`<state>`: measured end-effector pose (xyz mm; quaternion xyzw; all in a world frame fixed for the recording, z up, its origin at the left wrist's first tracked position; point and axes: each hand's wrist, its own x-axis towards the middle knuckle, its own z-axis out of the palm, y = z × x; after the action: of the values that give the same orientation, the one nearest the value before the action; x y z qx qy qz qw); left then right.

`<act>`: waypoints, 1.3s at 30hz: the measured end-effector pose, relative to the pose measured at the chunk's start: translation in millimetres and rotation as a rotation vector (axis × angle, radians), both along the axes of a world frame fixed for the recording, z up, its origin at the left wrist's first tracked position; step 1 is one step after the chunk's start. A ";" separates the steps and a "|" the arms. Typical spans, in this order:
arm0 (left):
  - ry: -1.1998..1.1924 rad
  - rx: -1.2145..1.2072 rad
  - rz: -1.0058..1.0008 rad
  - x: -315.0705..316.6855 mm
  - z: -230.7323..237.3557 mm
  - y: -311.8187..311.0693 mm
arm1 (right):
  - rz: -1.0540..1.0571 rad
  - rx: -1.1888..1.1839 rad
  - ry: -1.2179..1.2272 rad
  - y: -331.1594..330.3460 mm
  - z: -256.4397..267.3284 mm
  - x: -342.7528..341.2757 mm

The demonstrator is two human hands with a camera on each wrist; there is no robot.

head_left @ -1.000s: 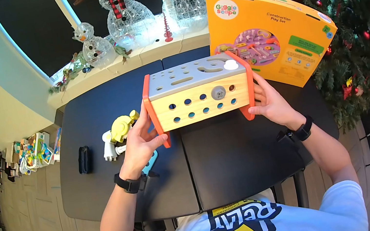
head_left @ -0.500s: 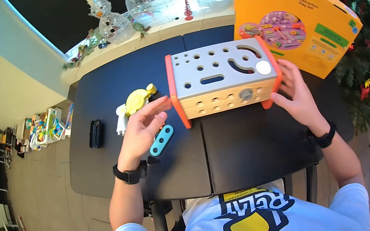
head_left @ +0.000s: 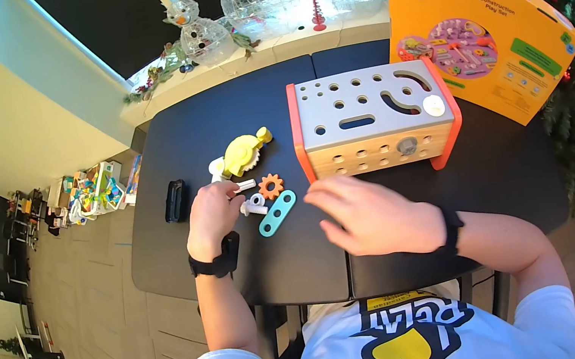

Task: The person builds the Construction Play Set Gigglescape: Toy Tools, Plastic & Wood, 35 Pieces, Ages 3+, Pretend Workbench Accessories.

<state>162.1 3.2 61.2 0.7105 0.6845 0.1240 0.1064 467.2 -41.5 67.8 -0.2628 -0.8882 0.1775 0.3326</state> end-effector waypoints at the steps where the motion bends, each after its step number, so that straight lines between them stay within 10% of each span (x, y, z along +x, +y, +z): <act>1: 0.018 0.019 0.007 -0.7 -2.8 0.1 | 0.021 -0.042 -0.059 2.6 -11.0 -14.0; 16: 0.311 0.150 -0.156 -12.7 -32.5 30.6 | -0.318 0.116 -0.547 66.8 -88.5 -134.7; 28: 0.380 0.156 -0.180 -20.2 -50.6 42.8 | -0.225 0.024 -0.292 72.9 -81.2 -127.0; 39: -0.297 0.220 -0.020 -1.1 3.0 7.0 | -0.130 -0.235 0.171 53.8 -42.7 -115.6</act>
<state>161.0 10.2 64.2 0.6985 0.6364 0.3009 0.1292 351.6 12.3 25.1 -0.3410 -0.8108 0.2800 0.3846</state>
